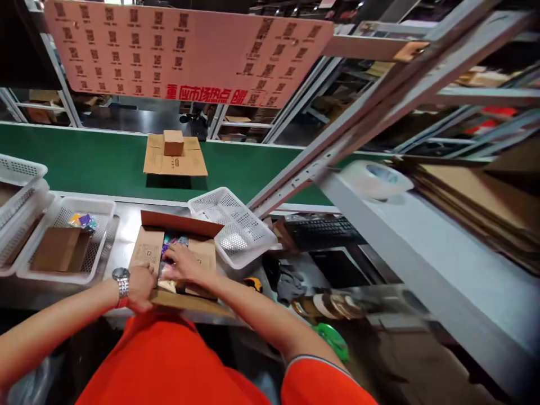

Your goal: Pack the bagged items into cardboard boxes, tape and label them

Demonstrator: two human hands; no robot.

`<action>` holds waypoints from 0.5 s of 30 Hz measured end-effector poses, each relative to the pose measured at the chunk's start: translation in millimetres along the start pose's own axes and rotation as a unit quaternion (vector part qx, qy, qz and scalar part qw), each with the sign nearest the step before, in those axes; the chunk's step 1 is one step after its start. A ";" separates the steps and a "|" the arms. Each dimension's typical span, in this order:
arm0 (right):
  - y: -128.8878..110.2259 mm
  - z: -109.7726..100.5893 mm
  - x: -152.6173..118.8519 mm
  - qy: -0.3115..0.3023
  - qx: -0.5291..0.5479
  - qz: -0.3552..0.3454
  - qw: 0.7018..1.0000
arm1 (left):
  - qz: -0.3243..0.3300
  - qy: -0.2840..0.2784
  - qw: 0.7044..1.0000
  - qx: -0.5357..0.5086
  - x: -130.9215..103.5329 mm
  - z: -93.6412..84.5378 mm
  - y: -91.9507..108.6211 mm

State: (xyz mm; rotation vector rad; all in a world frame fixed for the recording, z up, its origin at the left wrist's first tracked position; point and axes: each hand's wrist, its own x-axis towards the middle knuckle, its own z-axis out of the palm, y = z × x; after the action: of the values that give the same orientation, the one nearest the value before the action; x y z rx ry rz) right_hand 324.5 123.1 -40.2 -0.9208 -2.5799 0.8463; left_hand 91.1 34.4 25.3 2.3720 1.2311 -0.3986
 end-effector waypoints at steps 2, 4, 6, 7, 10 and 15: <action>6.6 -24.6 -5.2 -0.064 0.152 -0.005 0.986 | -0.028 0.006 0.998 -0.047 13.9 -25.1 -15.1; 16.0 -53.8 -15.6 -0.108 0.305 0.017 0.946 | -0.069 0.044 0.993 -0.081 27.0 -43.9 -31.1; 24.5 -83.7 -26.4 -0.092 0.385 0.040 0.917 | -0.113 0.107 0.984 -0.086 37.7 -45.8 -40.6; 27.7 -98.1 -30.0 -0.054 0.388 0.042 0.919 | -0.127 0.141 0.978 -0.083 41.6 -39.7 -42.4; 33.2 -136.3 -28.7 0.150 0.262 0.026 0.953 | -0.154 0.252 0.953 -0.059 46.8 -2.6 -39.1; 39.8 -153.4 -21.9 0.154 0.027 0.122 0.980 | -0.211 0.374 0.903 -0.005 45.9 60.5 -19.6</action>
State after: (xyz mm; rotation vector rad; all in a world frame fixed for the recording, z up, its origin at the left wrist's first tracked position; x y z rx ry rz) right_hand 426.5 200.5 55.7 -1.2605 -2.2024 0.7595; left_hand 97.5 46.1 -52.0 2.2953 2.0832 0.4603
